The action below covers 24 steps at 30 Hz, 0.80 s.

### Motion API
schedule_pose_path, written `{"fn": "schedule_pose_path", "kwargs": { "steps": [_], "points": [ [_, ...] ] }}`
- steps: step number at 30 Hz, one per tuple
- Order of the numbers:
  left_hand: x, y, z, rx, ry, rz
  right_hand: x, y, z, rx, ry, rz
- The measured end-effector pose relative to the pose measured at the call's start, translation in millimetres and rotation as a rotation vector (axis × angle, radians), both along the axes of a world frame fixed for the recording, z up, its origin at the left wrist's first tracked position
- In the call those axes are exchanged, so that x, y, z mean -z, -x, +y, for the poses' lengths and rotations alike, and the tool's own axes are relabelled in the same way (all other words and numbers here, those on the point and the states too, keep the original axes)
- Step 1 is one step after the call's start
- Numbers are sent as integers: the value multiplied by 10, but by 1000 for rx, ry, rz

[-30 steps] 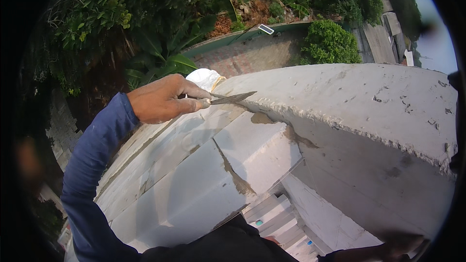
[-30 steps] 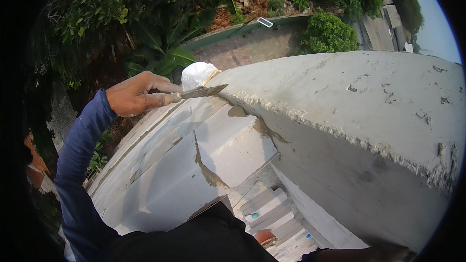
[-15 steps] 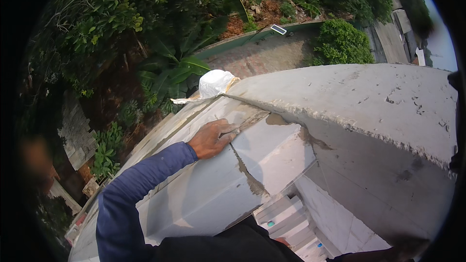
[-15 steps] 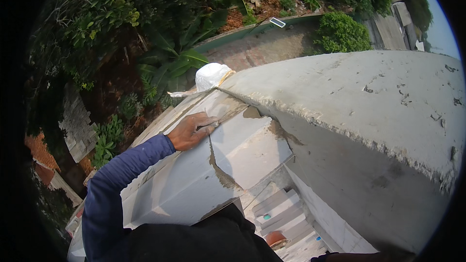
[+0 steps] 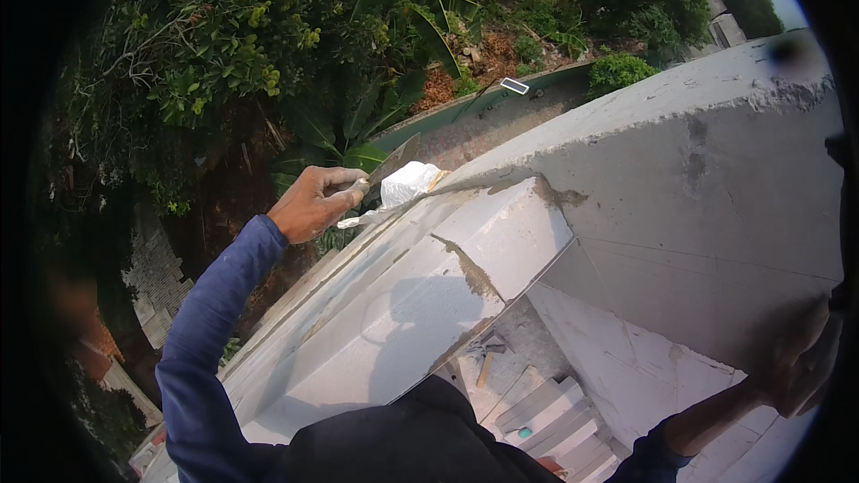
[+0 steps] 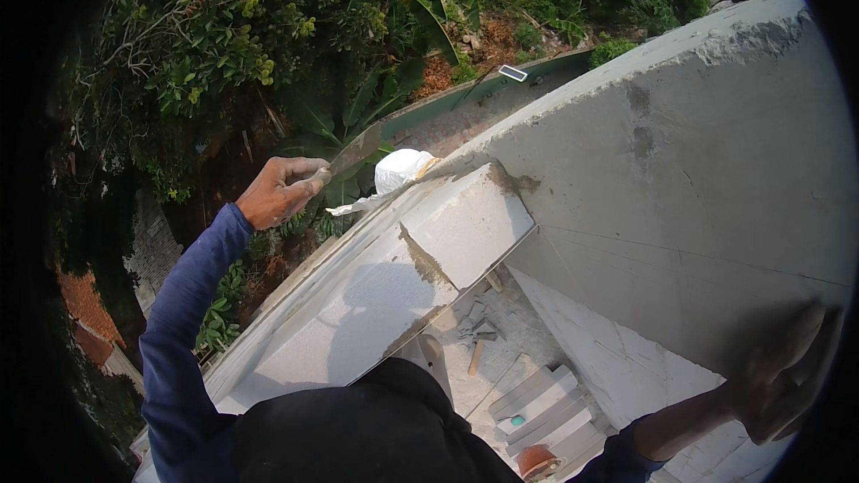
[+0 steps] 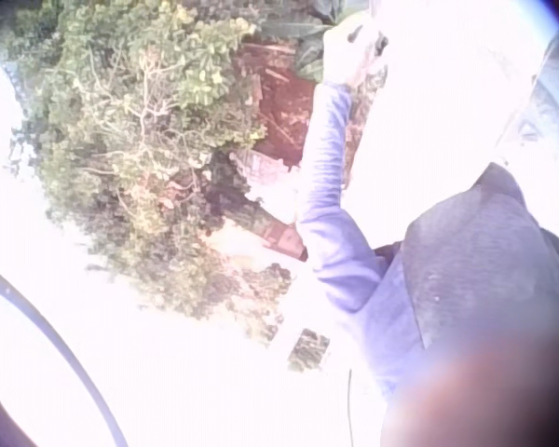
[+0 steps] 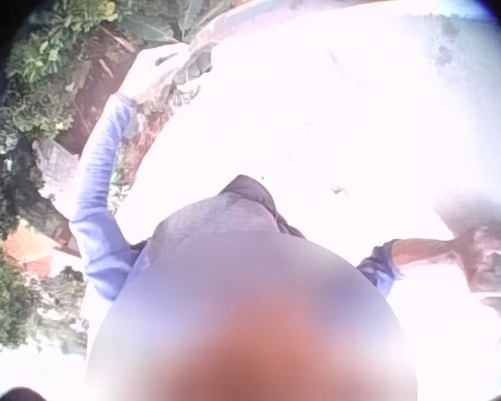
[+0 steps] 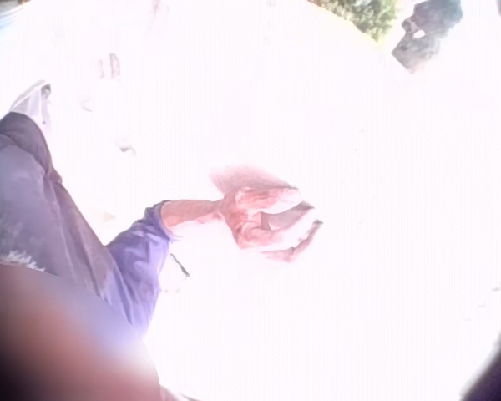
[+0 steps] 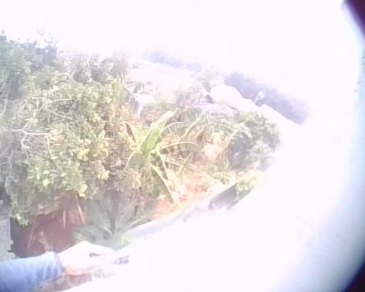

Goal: The person scoops mortar from a bucket with a trowel and applies it to the joints between white blocks on a low wall. They smooth the mortar along the joints and then use a tape measure to measure the wall length.

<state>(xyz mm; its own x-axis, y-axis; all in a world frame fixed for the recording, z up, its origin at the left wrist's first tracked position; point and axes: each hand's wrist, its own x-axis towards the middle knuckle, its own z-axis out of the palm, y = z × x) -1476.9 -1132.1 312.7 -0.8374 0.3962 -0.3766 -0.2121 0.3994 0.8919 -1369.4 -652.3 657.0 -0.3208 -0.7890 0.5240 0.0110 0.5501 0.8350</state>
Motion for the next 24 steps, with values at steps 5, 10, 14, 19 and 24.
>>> {"fn": "schedule_pose_path", "kwargs": {
  "steps": [5, 10, 14, 19, 24],
  "points": [
    [-1104, -349, 431, -280, -439, 329, -30, -146, -92, 102, 143, -5],
    [-2089, -1430, 1246, -30, -557, 460, 847, -1316, -394, -420, 923, -231],
    [-2132, -2586, 2118, 269, -576, 244, 1703, -3001, -731, -352, 1636, -725],
    [-1397, -4728, 3254, 665, -480, -138, 2438, -5482, -718, -62, 2282, -642],
    [-732, -6755, 4134, 1074, -464, -289, 2808, -7625, -518, 99, 2731, -372]
  ]
}}
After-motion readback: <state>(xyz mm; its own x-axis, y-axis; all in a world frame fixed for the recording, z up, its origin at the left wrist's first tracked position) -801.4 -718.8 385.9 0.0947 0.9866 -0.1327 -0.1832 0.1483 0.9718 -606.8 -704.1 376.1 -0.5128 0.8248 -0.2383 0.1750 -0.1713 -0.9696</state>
